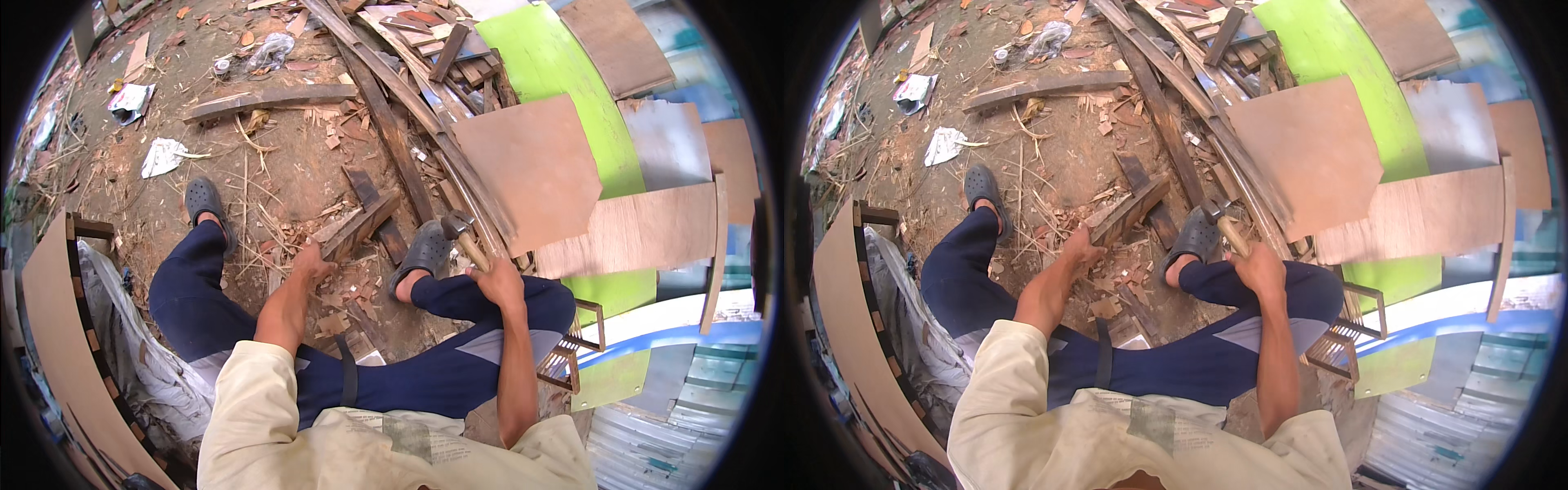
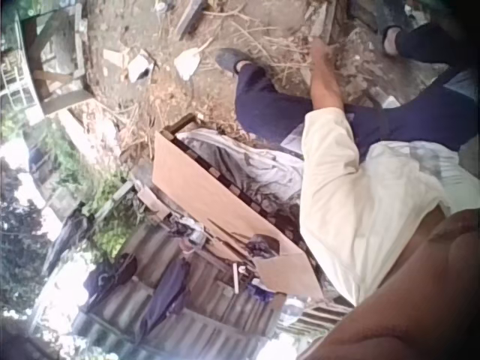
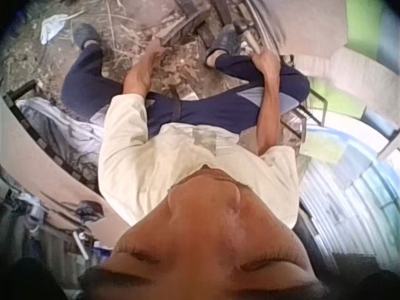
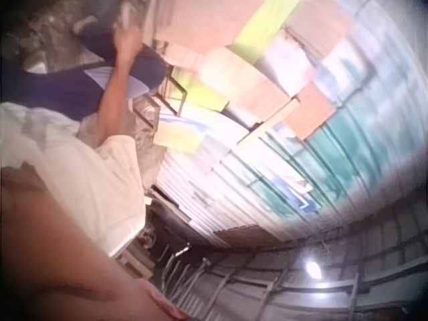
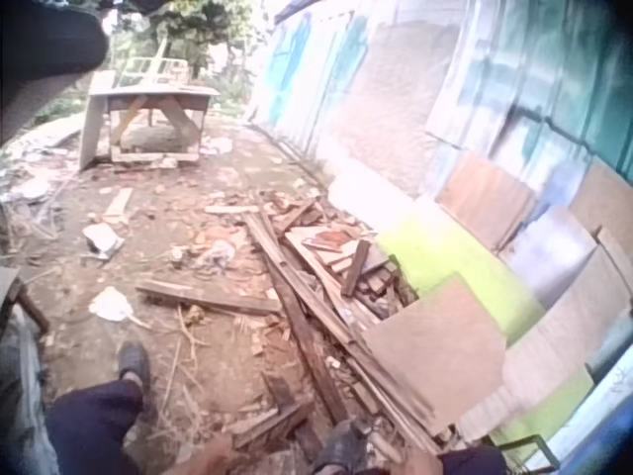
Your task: The person sits on the ground and uses a hammer to break a piece of wood into smaller pieces. They repeatedly strike the wood, reposition it, and gather the resulting fragments.
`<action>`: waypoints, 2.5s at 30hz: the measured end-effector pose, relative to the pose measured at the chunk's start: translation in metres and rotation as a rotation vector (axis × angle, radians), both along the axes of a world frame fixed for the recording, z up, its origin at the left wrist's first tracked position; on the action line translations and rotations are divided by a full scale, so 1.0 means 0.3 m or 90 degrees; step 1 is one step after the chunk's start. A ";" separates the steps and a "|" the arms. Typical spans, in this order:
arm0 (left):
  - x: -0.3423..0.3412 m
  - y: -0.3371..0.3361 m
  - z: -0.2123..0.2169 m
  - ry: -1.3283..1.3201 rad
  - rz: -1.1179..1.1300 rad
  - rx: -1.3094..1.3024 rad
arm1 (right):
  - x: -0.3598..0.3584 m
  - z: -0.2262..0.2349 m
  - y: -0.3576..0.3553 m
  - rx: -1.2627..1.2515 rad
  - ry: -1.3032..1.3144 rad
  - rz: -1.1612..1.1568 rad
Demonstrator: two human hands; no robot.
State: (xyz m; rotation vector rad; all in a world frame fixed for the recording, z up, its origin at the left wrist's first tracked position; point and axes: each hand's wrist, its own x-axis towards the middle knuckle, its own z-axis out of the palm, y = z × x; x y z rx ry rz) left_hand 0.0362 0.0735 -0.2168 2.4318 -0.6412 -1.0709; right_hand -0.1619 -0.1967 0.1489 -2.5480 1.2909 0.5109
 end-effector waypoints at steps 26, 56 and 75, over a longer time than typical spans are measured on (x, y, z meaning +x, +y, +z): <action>-0.200 -0.314 0.132 -0.218 -0.141 -0.043 | -0.092 -0.178 -0.275 0.075 0.037 -0.101; 0.416 -0.726 -0.102 -0.518 -0.793 0.095 | 0.099 -0.467 -0.171 0.230 0.119 -0.052; 0.791 -0.321 0.491 -0.328 -0.505 0.334 | 0.079 -0.487 -0.158 0.197 0.143 0.026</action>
